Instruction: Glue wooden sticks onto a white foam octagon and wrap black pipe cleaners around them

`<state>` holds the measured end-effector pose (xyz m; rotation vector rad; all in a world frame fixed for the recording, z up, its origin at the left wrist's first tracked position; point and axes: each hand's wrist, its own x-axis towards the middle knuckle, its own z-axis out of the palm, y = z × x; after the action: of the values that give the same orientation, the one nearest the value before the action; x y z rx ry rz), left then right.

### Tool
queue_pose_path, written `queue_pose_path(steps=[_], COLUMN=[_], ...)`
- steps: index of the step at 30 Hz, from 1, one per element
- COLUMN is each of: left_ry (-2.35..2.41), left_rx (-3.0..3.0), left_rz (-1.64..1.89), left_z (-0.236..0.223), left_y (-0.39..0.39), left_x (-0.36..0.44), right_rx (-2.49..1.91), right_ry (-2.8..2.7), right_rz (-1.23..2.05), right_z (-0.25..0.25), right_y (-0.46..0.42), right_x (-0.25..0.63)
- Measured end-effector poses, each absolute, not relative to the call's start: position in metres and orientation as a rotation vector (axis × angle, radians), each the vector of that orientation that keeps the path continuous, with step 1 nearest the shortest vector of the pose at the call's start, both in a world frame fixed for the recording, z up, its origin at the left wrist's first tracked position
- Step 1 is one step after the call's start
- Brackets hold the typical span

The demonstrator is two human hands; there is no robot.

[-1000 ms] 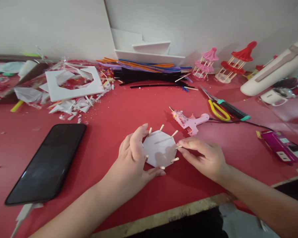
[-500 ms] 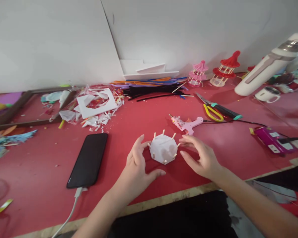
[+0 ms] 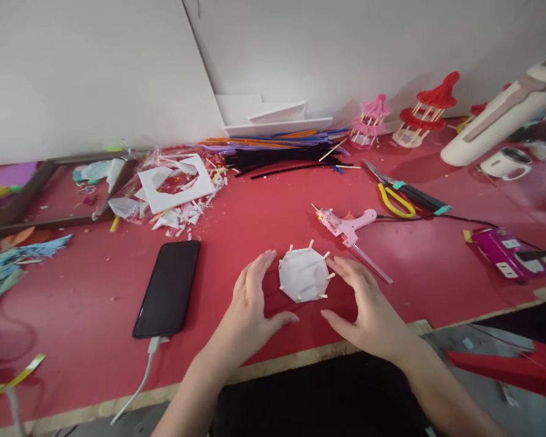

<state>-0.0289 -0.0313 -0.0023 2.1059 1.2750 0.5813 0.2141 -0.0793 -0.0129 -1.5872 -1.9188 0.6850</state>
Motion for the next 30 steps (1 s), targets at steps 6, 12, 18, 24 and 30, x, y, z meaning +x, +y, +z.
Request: queue_pose_path(steps=[6,12,18,24,30], left_ry=[1.294,1.336,1.257,1.295,1.33], left_rx=[2.03,2.227,2.316,2.334,2.385], left_rz=[0.584,0.581,0.632,0.678,0.694], left_z=[-0.004,-0.007,-0.011,-0.014,-0.016], left_y=[-0.025,-0.03,-0.028,-0.03,-0.029], left_x=[-0.031,-0.029,-0.029,-0.028,-0.027], right_rx=[-1.621,-1.615,-1.573,-1.524,-1.501], right_ry=[-2.017,-2.12,-2.043,-2.037,-2.036], right_rz=[0.706,0.718,0.66,0.6,0.572], right_z=[-0.012,-0.01,-0.014,-0.019,-0.019], right_y=[-0.058,-0.053,-0.056,-0.055,-0.052], right_x=[0.215,0.217,0.216,0.215,0.212])
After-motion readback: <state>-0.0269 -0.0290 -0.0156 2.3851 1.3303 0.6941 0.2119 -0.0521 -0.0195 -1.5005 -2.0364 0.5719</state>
